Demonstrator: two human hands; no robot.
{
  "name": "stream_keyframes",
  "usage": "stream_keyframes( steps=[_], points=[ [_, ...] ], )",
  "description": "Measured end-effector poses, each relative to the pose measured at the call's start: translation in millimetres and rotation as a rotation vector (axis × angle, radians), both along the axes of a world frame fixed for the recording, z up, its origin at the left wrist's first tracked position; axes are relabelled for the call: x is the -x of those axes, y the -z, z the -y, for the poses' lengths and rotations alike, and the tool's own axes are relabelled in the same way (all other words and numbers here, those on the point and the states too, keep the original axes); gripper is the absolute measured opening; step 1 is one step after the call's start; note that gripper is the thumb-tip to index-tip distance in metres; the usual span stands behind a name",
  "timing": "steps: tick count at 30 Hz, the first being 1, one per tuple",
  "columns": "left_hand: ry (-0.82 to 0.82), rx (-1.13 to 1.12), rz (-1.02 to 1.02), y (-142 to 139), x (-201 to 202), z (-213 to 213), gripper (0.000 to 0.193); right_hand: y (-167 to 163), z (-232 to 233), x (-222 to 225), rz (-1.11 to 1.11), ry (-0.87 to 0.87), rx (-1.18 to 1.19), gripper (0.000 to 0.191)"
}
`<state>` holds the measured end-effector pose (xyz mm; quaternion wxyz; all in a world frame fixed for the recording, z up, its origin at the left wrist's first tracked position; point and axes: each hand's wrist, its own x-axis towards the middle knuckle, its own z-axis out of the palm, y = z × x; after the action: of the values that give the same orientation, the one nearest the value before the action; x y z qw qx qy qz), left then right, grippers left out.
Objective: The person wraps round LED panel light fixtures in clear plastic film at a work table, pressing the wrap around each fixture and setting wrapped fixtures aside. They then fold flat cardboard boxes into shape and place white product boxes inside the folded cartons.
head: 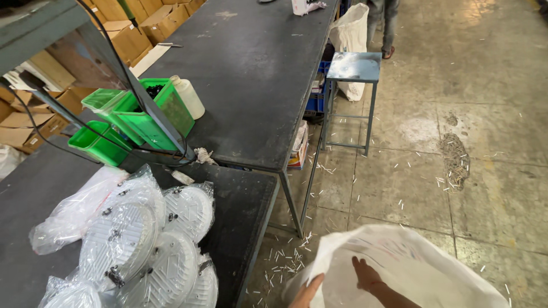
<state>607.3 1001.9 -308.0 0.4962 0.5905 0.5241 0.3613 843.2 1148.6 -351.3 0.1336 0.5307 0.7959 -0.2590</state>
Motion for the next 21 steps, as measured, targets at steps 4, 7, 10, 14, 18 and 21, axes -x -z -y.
stream_keyframes(
  steps=[4,7,10,14,18,21],
  points=[
    [-0.1,0.055,0.03,-86,17,22,0.08,-9,-12,23,-0.022,0.017,0.039,0.066],
    [-0.172,0.125,-0.049,-150,13,26,0.086,-20,-20,30,0.07,0.078,0.086,0.059],
    [-0.235,0.186,-0.048,-191,-6,22,0.087,-30,-18,27,0.142,0.116,0.071,0.058],
    [-0.238,0.241,-0.041,-208,-22,13,0.086,-32,-22,17,0.115,0.134,0.095,0.062],
    [-0.206,0.218,-0.066,-211,-22,10,0.088,-20,-28,0,0.082,0.174,0.133,0.067],
    [-0.187,0.045,-0.098,-217,-26,10,0.087,-7,-22,-16,0.046,0.24,0.186,0.07]
  ],
)
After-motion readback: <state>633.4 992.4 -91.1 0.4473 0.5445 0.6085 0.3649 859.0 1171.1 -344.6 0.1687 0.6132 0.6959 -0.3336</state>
